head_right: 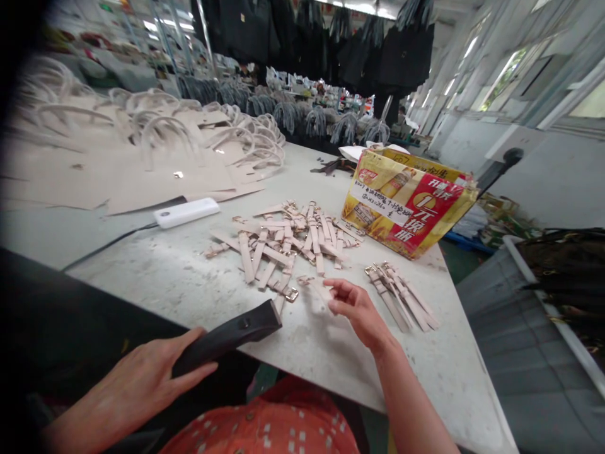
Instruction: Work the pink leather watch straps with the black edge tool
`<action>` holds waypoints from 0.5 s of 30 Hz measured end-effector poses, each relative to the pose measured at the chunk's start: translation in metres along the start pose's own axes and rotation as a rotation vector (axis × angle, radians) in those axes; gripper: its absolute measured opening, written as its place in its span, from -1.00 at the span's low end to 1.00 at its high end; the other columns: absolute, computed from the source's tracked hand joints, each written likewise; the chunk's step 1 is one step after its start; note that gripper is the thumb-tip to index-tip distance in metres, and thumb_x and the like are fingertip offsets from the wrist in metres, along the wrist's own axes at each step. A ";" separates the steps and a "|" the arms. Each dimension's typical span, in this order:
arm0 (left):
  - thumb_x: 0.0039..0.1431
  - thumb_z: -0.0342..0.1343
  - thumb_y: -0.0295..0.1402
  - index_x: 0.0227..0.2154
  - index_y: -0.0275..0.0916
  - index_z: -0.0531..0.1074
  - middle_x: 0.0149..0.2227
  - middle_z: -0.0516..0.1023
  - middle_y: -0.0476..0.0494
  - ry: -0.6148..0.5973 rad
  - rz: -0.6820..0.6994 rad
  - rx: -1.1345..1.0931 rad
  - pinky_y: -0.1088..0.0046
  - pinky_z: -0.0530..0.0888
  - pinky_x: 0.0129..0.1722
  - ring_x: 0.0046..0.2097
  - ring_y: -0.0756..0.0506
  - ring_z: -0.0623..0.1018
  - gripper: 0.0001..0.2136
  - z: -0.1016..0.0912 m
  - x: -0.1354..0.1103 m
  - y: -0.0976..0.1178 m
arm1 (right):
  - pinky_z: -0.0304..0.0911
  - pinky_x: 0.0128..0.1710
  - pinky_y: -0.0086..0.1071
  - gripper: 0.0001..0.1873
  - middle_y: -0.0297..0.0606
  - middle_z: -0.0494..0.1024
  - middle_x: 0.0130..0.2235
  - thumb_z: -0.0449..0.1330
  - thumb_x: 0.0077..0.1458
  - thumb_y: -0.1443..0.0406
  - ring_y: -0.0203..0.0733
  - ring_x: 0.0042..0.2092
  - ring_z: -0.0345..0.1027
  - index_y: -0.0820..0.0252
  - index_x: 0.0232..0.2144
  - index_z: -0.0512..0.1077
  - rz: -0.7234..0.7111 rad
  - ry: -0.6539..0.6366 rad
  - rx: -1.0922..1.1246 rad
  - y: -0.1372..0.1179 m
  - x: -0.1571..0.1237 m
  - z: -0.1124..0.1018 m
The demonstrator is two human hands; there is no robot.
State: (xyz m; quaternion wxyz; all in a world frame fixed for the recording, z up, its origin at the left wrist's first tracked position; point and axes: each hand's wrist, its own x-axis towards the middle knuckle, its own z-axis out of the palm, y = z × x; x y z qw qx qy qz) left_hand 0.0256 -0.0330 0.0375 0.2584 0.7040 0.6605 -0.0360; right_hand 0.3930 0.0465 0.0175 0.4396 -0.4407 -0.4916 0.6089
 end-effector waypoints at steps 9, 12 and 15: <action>0.30 -0.11 0.10 -0.01 -0.13 0.53 -0.10 0.80 -0.33 -0.030 0.022 0.034 0.09 0.56 -0.03 0.00 -0.44 0.77 -0.49 0.000 0.003 0.006 | 0.22 -0.18 -0.29 -0.70 -0.31 0.56 -0.29 0.22 0.08 0.45 -0.14 -0.24 0.40 0.15 -0.17 0.66 0.115 -0.237 -0.810 0.000 -0.060 -0.023; 0.32 -0.12 0.08 -0.04 -0.10 0.53 -0.12 0.80 -0.29 -0.031 0.054 0.074 0.09 0.57 -0.05 -0.02 -0.42 0.78 -0.52 0.000 0.005 0.005 | 0.29 0.00 -0.19 -0.75 -0.12 0.64 -0.06 0.26 0.15 0.44 0.01 -0.03 0.50 0.18 -0.16 0.66 0.038 -0.086 -1.072 -0.005 -0.061 -0.009; 0.32 -0.12 0.05 0.00 -0.11 0.52 -0.12 0.81 -0.31 -0.026 0.063 0.118 0.07 0.57 -0.04 0.01 -0.43 0.78 -0.52 -0.002 0.008 0.007 | 0.32 0.07 -0.14 -0.67 -0.03 0.65 0.03 0.36 0.19 0.35 0.09 0.04 0.52 0.18 0.02 0.64 0.007 0.069 -1.165 0.000 -0.050 0.013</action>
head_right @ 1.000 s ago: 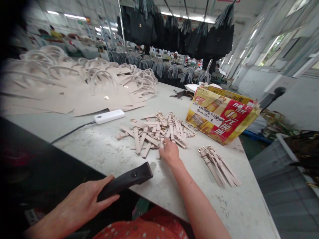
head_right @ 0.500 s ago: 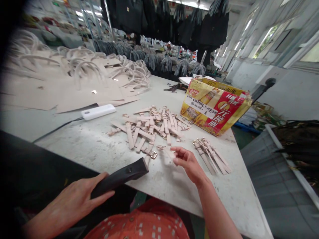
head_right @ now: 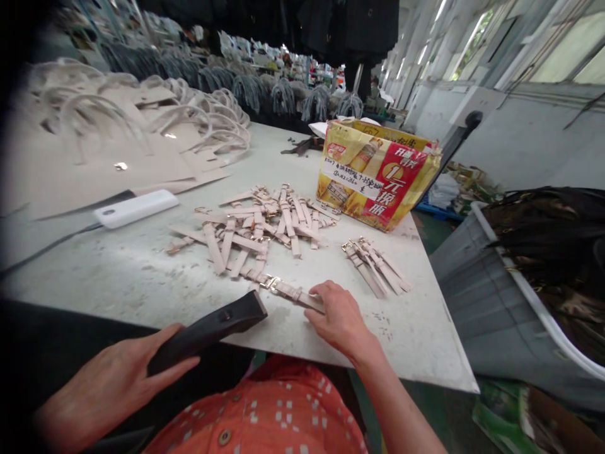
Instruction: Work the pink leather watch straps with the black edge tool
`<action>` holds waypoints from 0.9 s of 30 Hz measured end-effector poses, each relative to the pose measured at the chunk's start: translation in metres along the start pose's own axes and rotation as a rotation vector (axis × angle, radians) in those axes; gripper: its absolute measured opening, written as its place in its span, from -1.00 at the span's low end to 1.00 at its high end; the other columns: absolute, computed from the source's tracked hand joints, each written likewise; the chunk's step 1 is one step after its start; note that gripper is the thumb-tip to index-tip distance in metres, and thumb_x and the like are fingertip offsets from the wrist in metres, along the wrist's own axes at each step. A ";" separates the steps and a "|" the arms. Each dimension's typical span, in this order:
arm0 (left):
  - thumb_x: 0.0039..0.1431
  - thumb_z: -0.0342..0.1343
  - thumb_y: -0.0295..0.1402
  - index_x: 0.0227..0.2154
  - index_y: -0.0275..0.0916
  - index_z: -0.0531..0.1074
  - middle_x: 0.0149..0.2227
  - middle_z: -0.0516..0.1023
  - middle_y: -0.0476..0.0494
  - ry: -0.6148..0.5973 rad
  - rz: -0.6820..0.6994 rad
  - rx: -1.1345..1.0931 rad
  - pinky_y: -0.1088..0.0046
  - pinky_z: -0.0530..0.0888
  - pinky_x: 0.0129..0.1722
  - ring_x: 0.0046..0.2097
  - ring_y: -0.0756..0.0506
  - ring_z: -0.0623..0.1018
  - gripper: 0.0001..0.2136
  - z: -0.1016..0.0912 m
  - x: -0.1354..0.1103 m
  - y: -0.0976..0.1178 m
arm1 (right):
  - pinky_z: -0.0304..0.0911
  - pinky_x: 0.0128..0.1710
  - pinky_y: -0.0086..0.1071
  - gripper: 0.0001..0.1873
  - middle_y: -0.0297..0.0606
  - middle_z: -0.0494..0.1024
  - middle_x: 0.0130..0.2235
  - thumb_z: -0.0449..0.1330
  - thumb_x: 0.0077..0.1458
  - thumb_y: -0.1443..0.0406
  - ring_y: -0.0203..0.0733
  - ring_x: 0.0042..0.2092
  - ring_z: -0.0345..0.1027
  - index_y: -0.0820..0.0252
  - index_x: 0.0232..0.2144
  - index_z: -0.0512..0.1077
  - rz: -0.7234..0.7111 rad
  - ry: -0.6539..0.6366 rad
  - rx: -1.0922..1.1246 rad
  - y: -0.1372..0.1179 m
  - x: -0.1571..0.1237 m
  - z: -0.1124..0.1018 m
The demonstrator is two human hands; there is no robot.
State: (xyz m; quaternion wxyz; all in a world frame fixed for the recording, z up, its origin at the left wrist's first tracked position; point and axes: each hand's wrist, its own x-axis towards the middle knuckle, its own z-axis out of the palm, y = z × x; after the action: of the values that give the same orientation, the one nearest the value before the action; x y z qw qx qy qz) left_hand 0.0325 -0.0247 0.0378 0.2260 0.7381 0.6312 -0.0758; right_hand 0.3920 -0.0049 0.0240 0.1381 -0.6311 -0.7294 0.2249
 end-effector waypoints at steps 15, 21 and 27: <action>0.29 -0.19 0.02 -0.02 -0.13 0.47 -0.06 0.78 -0.39 -0.085 0.027 0.132 -0.02 0.57 0.02 0.04 -0.48 0.76 -0.52 -0.037 0.012 0.039 | 0.30 -0.10 -0.27 -0.82 -0.22 0.58 -0.25 0.34 0.13 0.49 -0.07 -0.15 0.45 0.18 -0.22 0.62 -0.262 0.264 0.230 0.003 0.017 0.060; 0.34 -0.17 -0.01 0.06 -0.11 0.53 -0.02 0.79 -0.37 -0.113 0.085 0.252 -0.01 0.57 0.01 0.06 -0.51 0.76 -0.50 -0.041 0.018 0.050 | 0.32 -0.08 -0.26 -0.74 -0.23 0.58 -0.21 0.32 0.08 0.51 -0.07 -0.12 0.47 0.17 -0.19 0.62 -0.305 0.176 0.301 0.005 0.016 0.055; 0.28 -0.05 -0.05 -0.08 -0.09 0.61 -0.17 0.80 -0.29 -0.027 0.165 0.163 0.11 0.57 -0.13 -0.07 -0.46 0.78 -0.59 -0.044 0.024 0.049 | 0.32 -0.09 -0.29 -0.65 -0.23 0.61 -0.16 0.29 0.01 0.56 -0.10 -0.12 0.46 0.16 -0.19 0.67 -0.258 0.081 0.328 0.001 0.021 0.045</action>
State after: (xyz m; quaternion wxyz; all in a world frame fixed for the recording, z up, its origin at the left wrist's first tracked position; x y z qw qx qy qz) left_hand 0.0769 0.0104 0.0792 0.1791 0.8025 0.5568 -0.1179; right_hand 0.3680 0.0088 -0.0170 0.2958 -0.5101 -0.7517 0.2954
